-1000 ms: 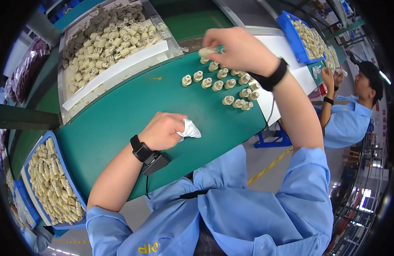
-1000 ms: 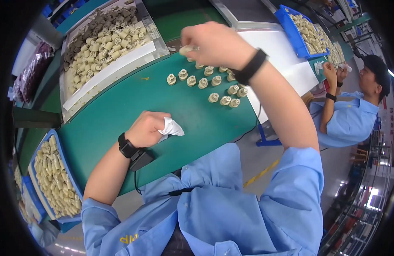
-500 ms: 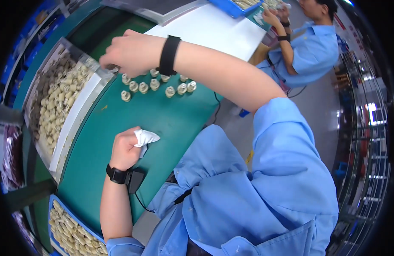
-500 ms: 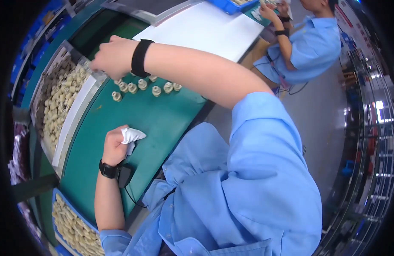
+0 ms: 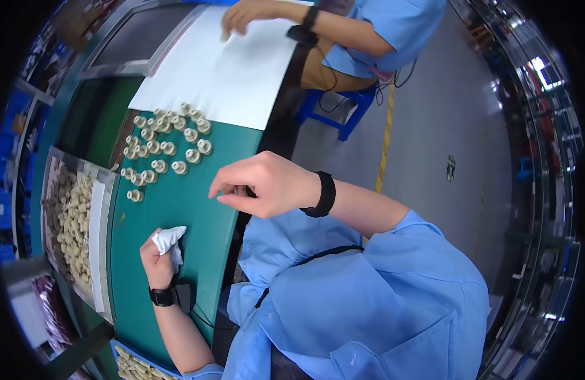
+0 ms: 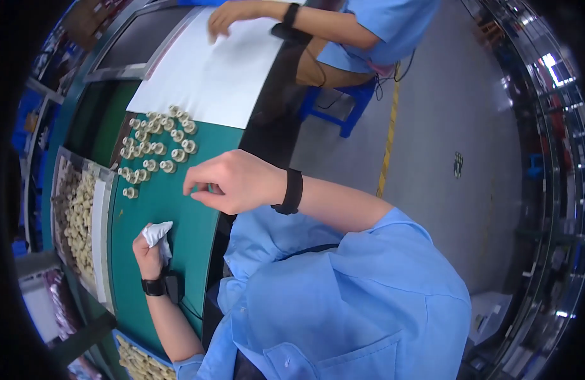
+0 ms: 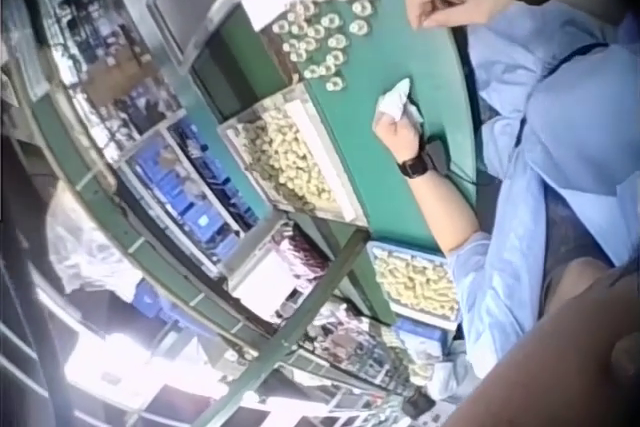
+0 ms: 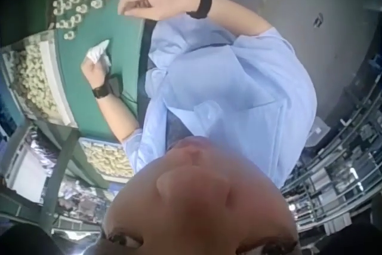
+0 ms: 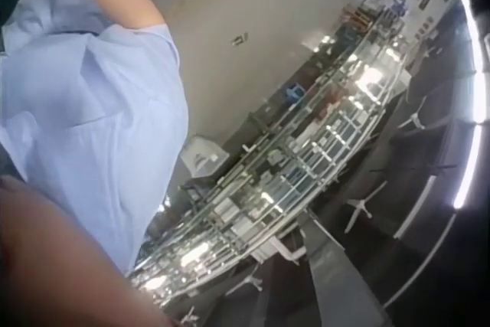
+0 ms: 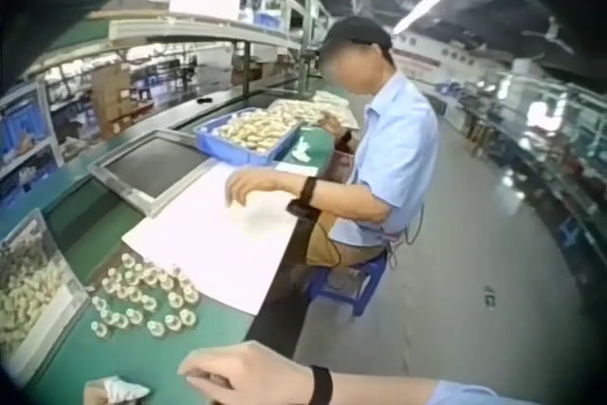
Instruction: Cleaning small cylindrical electronic components with a white cloth at a factory workbench.
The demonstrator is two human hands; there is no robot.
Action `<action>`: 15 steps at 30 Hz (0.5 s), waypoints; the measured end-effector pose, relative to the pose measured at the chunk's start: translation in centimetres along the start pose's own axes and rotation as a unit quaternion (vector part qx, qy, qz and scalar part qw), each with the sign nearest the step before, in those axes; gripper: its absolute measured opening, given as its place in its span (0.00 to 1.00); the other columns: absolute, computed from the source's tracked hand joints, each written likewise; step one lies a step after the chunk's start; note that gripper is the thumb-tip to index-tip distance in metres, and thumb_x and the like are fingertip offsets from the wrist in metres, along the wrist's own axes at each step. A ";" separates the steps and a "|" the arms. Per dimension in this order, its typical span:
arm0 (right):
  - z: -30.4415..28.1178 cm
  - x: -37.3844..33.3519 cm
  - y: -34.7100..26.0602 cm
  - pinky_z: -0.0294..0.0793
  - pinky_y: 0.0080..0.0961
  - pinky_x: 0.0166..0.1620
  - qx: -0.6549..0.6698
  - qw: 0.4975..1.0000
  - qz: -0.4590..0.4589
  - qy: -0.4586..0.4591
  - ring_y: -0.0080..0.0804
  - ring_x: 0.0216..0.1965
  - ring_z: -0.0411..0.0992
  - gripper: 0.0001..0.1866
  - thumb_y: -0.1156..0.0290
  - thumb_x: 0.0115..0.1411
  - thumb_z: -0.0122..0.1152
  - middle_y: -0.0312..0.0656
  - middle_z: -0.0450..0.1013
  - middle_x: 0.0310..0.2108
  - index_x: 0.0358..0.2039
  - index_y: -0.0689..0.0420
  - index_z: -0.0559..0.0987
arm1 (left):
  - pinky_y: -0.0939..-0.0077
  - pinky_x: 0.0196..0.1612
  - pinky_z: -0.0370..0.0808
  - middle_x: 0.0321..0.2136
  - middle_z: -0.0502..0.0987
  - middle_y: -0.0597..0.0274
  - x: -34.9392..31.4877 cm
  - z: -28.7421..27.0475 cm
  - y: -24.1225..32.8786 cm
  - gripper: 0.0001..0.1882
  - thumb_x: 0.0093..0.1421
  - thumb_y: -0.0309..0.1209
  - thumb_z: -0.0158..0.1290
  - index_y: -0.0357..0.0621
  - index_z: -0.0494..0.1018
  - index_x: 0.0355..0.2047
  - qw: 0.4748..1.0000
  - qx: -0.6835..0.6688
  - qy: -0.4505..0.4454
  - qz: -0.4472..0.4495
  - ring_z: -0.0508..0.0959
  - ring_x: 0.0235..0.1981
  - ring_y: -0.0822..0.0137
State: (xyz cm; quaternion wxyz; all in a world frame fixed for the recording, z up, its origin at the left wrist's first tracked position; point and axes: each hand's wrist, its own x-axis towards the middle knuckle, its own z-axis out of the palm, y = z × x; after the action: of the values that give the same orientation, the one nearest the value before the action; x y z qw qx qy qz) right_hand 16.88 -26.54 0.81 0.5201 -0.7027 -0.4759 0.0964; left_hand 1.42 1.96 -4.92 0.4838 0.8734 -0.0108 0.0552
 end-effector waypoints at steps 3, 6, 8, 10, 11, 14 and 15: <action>-0.7 -2.0 0.9 0.72 0.22 0.24 -0.006 0.999 0.007 0.031 0.26 0.19 0.73 0.08 0.77 0.53 0.61 0.38 0.74 0.21 0.35 0.56 0.79 | 0.78 0.38 0.70 0.30 0.79 0.61 -0.3 0.8 -0.9 0.13 0.54 0.17 0.48 0.32 0.79 0.37 0.994 -0.065 0.090 -0.003 0.76 0.31 0.69; -1.2 -2.8 1.1 0.72 0.21 0.24 -0.017 0.999 0.000 0.050 0.26 0.18 0.73 0.09 0.77 0.53 0.61 0.37 0.74 0.20 0.35 0.56 0.80 | 0.79 0.41 0.71 0.33 0.79 0.62 0.0 0.9 -0.8 0.12 0.56 0.17 0.49 0.31 0.78 0.39 0.988 -0.105 0.106 -0.038 0.76 0.35 0.71; -1.1 -2.9 0.9 0.72 0.21 0.24 -0.031 0.998 -0.015 0.055 0.26 0.19 0.73 0.09 0.77 0.53 0.61 0.38 0.74 0.19 0.35 0.55 0.80 | 0.80 0.43 0.71 0.35 0.79 0.62 -0.7 0.7 -1.0 0.12 0.57 0.17 0.50 0.31 0.77 0.41 0.983 -0.120 0.127 -0.061 0.76 0.36 0.71; -0.6 -3.0 0.3 0.71 0.21 0.24 -0.023 0.998 -0.030 0.042 0.26 0.19 0.74 0.09 0.77 0.53 0.61 0.38 0.74 0.19 0.35 0.55 0.80 | 0.80 0.42 0.71 0.36 0.79 0.63 -0.9 0.2 -2.1 0.12 0.57 0.17 0.51 0.31 0.77 0.42 0.976 -0.144 0.144 -0.073 0.76 0.37 0.73; -0.4 -3.1 -0.1 0.71 0.21 0.24 -0.020 0.999 -0.035 0.033 0.26 0.19 0.74 0.09 0.77 0.53 0.61 0.38 0.74 0.20 0.35 0.55 0.80 | 0.80 0.42 0.71 0.37 0.79 0.64 -1.0 0.1 -2.6 0.12 0.57 0.18 0.52 0.31 0.76 0.43 0.973 -0.156 0.154 -0.078 0.75 0.37 0.74; 0.1 -3.5 -1.1 0.71 0.22 0.24 -0.005 0.998 -0.056 0.023 0.26 0.19 0.74 0.09 0.77 0.53 0.61 0.39 0.74 0.19 0.35 0.54 0.80 | 0.80 0.42 0.70 0.37 0.79 0.65 -0.7 0.2 -3.0 0.12 0.57 0.18 0.53 0.32 0.77 0.42 0.972 -0.155 0.163 -0.070 0.75 0.37 0.75; 0.3 -3.7 -1.5 0.71 0.22 0.23 0.006 0.998 -0.058 0.026 0.26 0.18 0.73 0.08 0.77 0.53 0.61 0.39 0.74 0.19 0.35 0.54 0.80 | 0.81 0.42 0.70 0.37 0.79 0.66 -0.9 0.2 -3.0 0.12 0.57 0.19 0.53 0.32 0.77 0.42 0.972 -0.157 0.162 -0.066 0.75 0.37 0.75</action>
State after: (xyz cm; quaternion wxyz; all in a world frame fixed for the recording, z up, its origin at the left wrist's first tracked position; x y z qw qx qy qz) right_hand 13.87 -29.23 0.57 0.5413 -0.6731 -0.5013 0.0510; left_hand 0.73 3.31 -7.67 0.6124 0.7650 0.1171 0.1612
